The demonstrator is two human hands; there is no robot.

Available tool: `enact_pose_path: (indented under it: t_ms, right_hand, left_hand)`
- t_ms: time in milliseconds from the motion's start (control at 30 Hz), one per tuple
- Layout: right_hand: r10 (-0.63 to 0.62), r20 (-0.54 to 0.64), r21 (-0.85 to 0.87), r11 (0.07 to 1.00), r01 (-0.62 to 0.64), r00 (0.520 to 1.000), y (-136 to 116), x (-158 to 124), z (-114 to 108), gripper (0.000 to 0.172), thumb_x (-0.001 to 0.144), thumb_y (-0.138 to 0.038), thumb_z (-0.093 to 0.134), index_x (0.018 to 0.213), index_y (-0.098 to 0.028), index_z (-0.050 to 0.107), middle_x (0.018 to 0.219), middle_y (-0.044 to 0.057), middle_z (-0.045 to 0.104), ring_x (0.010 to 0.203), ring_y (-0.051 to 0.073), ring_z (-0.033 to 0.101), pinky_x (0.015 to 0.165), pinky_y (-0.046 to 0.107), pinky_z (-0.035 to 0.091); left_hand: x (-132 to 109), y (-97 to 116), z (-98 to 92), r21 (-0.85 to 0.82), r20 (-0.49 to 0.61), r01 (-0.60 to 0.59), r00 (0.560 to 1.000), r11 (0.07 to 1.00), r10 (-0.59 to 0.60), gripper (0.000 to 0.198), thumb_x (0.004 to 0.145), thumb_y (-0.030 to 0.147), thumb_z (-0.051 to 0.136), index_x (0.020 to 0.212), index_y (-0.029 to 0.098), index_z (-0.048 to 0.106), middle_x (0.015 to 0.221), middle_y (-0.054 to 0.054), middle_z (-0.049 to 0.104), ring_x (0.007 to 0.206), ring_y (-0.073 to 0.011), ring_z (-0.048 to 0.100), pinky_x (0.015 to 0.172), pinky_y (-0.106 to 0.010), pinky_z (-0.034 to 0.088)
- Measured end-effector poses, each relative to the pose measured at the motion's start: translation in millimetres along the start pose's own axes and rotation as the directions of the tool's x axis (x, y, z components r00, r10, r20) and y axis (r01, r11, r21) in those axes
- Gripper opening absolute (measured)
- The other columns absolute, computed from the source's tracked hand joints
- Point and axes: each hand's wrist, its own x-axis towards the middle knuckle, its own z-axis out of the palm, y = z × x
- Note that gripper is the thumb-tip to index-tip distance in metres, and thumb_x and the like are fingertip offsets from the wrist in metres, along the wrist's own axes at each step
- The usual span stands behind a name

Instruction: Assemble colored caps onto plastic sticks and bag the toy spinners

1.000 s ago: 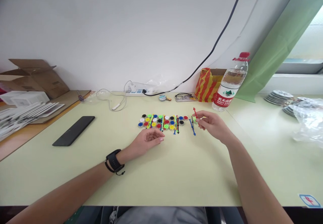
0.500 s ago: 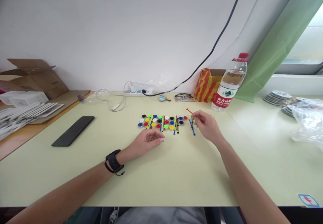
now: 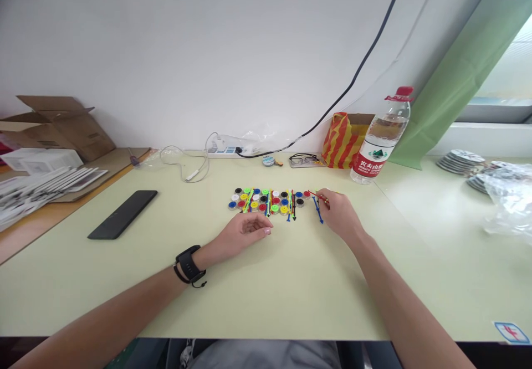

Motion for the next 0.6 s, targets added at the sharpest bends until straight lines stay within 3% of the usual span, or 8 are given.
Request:
enact_pose_path:
  t_ms: [233,433,600]
  right_hand:
    - [-0.017,0.025,-0.042,0.999,0.018,1.000,-2,1,2,0.025,0.085,-0.021,0.050,0.095,-0.022,0.073,0.087,0.008,0.077,0.074,0.023,0.066,0.068,0.032,0.046]
    - [0.020,0.003,-0.087,0.996,-0.020,1.000,-8,-4,-12,0.008,0.078,-0.025,0.057,0.073,-0.024,0.063,0.069,0.004,0.069,0.062,0.020,0.059,0.060,0.030,0.041]
    - [-0.032,0.122,0.041,0.999,0.027,0.992,-18,-10,-27,0.015,0.074,-0.025,0.057,0.060,-0.023,0.053,0.057,0.001,0.058,0.056,0.017,0.050,0.056,0.029,0.037]
  left_hand:
    - [0,0,-0.3,0.013,-0.016,0.014,1.000,1.000,-0.014,0.029,0.087,0.045,0.076,0.094,0.017,0.075,0.092,-0.007,0.072,0.083,-0.0181,0.065,0.081,-0.032,0.053]
    - [0,-1,0.2,0.027,-0.001,0.000,1.000,1.000,0.000,0.027,0.089,0.043,0.074,0.093,0.017,0.075,0.092,-0.007,0.072,0.083,-0.0174,0.064,0.080,-0.031,0.052]
    - [-2,-3,1.3,0.100,0.003,-0.006,1.000,0.995,0.006,0.027,0.091,0.043,0.072,0.101,0.018,0.074,0.096,-0.007,0.072,0.082,-0.0170,0.063,0.080,-0.031,0.053]
